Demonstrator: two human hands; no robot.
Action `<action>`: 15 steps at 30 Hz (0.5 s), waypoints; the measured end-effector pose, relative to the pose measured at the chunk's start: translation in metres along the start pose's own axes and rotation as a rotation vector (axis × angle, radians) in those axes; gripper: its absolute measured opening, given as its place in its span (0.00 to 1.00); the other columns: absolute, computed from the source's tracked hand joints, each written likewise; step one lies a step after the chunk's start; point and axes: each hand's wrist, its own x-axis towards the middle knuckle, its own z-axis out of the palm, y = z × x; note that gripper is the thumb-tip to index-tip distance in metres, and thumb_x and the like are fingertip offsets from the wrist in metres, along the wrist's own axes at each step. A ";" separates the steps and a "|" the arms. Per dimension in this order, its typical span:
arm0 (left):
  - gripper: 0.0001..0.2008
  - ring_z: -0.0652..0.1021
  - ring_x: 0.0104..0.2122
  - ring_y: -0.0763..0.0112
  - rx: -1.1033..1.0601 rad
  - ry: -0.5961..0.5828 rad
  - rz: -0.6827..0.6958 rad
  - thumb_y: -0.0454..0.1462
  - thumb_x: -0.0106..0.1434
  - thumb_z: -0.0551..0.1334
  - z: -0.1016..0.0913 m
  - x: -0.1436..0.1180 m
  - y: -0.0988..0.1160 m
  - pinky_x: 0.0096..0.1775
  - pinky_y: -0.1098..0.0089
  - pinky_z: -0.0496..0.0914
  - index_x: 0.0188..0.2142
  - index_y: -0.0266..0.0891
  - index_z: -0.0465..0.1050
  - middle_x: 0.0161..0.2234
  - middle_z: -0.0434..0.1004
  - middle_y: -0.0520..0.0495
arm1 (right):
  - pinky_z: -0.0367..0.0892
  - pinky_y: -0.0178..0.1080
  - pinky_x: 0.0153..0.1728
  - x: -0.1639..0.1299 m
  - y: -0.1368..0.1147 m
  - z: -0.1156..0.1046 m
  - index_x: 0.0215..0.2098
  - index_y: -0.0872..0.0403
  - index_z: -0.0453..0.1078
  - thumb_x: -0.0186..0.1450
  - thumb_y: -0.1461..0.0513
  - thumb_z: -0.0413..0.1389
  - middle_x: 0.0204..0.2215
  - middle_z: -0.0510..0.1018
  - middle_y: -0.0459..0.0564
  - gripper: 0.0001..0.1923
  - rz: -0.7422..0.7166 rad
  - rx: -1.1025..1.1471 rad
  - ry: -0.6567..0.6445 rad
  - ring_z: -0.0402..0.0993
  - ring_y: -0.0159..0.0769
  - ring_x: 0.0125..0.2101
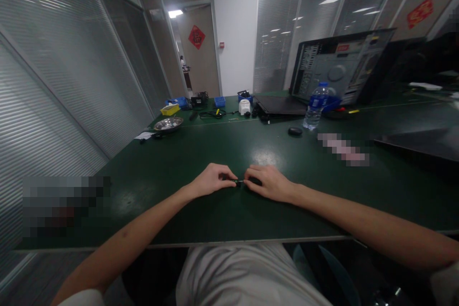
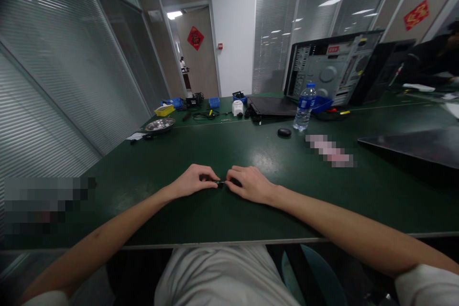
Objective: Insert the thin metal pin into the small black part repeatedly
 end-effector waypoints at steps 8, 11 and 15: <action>0.11 0.77 0.34 0.68 0.000 0.032 0.002 0.43 0.63 0.69 0.005 0.000 -0.002 0.38 0.69 0.68 0.41 0.40 0.84 0.36 0.82 0.45 | 0.59 0.36 0.32 -0.002 0.001 0.006 0.45 0.52 0.71 0.75 0.56 0.51 0.38 0.75 0.49 0.10 -0.019 -0.085 -0.006 0.72 0.34 0.33; 0.11 0.78 0.35 0.67 -0.040 0.048 -0.022 0.43 0.62 0.70 0.005 0.001 -0.003 0.39 0.68 0.69 0.41 0.41 0.84 0.37 0.83 0.45 | 0.59 0.36 0.32 -0.003 0.002 0.007 0.45 0.52 0.71 0.75 0.56 0.50 0.38 0.75 0.50 0.11 -0.016 -0.077 0.007 0.72 0.35 0.33; 0.10 0.81 0.38 0.65 -0.162 0.095 -0.095 0.41 0.61 0.71 0.006 0.002 -0.005 0.41 0.67 0.72 0.42 0.40 0.84 0.39 0.83 0.44 | 0.61 0.36 0.34 -0.001 0.003 0.007 0.46 0.52 0.70 0.76 0.55 0.48 0.38 0.75 0.49 0.12 0.006 -0.031 0.035 0.72 0.35 0.34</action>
